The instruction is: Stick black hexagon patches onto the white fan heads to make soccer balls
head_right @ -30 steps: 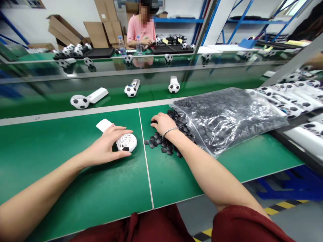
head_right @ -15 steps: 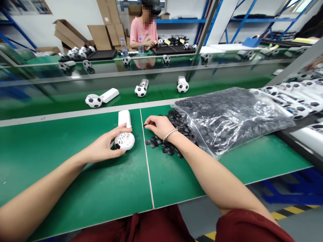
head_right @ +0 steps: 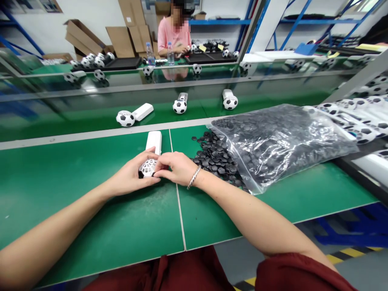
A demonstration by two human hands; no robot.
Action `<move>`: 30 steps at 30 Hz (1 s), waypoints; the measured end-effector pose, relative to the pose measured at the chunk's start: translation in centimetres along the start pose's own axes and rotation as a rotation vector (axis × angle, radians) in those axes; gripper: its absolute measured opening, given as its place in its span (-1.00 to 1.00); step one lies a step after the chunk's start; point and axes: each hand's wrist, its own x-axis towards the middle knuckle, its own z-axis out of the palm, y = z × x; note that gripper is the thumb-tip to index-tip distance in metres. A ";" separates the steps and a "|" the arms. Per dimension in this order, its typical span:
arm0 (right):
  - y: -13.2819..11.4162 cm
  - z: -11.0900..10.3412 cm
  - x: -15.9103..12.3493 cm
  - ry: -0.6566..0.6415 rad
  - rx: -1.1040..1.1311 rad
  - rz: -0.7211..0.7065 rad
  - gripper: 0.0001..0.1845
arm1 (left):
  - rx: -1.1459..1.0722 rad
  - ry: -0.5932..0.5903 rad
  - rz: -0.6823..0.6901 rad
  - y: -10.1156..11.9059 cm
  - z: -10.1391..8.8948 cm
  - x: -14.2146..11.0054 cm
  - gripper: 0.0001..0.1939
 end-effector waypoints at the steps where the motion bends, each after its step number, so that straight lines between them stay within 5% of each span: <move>1: 0.0 0.1 0.0 0.011 0.032 0.010 -0.91 | -0.004 -0.003 0.002 0.0 0.0 0.0 -0.52; 19: -0.1 1.1 0.6 0.018 0.374 0.284 -0.80 | -0.090 0.053 0.026 -0.2 0.4 -0.1 -0.66; 22: 1.0 0.2 1.1 0.016 0.157 0.323 -0.79 | -0.054 0.080 0.018 0.0 0.6 -0.2 -0.65; 26: 4.3 -2.5 1.0 0.149 -0.493 0.482 -0.79 | -0.039 0.057 -0.011 0.3 0.8 -0.4 -0.61; 30: 7.0 -4.4 0.3 0.100 -0.686 0.588 -0.77 | -0.058 0.029 0.017 -0.2 0.9 -0.5 -0.60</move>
